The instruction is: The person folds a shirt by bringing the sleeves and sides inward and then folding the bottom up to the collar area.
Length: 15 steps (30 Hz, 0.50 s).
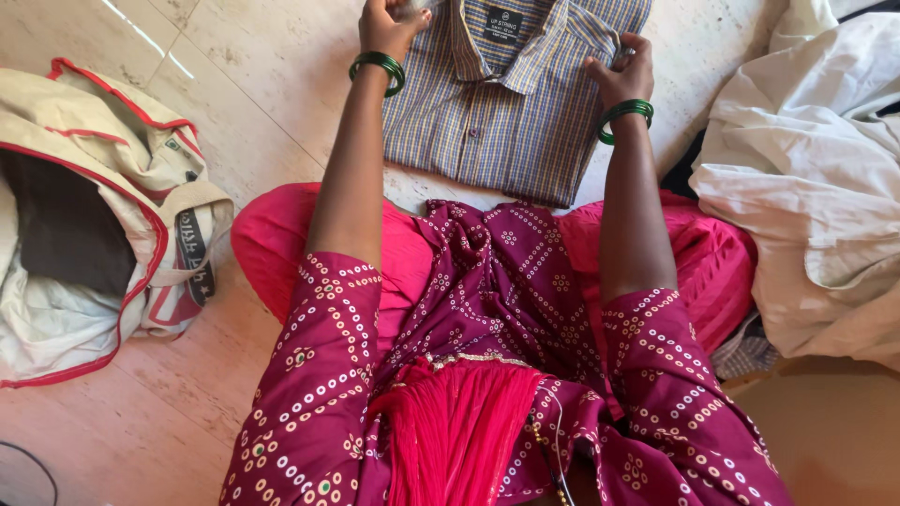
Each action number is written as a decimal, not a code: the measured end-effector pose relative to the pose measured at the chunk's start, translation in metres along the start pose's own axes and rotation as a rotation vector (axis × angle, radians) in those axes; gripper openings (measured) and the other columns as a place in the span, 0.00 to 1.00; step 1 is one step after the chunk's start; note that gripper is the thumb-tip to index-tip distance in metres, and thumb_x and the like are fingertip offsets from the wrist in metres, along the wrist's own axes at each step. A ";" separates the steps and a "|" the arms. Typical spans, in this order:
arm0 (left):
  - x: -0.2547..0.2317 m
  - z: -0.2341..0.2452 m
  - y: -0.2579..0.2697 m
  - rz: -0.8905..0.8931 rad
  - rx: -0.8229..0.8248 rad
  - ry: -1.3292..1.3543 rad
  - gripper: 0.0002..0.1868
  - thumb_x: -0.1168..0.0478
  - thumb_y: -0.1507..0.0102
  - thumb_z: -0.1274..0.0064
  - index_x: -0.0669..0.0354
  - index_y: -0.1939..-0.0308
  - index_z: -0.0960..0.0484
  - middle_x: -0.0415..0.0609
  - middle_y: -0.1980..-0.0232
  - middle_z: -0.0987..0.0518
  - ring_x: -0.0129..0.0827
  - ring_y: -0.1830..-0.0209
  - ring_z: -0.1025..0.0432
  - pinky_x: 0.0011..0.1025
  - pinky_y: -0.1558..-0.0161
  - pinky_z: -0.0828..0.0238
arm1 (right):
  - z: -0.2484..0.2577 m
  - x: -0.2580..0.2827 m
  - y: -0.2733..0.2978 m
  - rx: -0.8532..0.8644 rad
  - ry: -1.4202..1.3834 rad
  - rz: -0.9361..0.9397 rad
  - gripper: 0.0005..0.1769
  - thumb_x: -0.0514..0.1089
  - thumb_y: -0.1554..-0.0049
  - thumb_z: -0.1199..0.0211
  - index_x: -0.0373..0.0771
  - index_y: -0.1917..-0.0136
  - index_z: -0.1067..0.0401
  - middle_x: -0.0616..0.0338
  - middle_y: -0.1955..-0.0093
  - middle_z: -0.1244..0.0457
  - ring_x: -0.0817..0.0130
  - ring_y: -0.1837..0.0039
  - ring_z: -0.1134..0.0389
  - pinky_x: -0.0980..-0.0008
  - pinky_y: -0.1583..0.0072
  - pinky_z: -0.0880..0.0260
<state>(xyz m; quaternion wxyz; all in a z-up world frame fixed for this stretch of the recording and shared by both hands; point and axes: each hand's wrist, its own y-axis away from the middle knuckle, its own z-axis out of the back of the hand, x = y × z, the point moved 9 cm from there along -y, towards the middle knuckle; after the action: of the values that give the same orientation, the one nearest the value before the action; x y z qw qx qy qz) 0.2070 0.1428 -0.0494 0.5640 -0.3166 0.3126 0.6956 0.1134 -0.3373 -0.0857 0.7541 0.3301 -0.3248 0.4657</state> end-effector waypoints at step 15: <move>-0.016 0.006 -0.003 0.093 0.358 0.466 0.14 0.64 0.39 0.32 0.66 0.53 0.16 0.47 0.55 0.13 0.32 0.55 0.17 0.30 0.46 0.18 | -0.009 0.038 0.035 0.270 -0.830 -0.178 0.09 0.33 0.38 0.35 0.37 0.43 0.24 0.58 0.46 0.30 0.71 0.46 0.28 0.68 0.41 0.27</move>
<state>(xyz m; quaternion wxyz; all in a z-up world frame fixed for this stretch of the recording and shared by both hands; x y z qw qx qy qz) 0.2120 0.1383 -0.0331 0.4913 -0.3485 0.5659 0.5630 0.0960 -0.2993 -0.0540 0.5471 0.6112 -0.5068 0.2650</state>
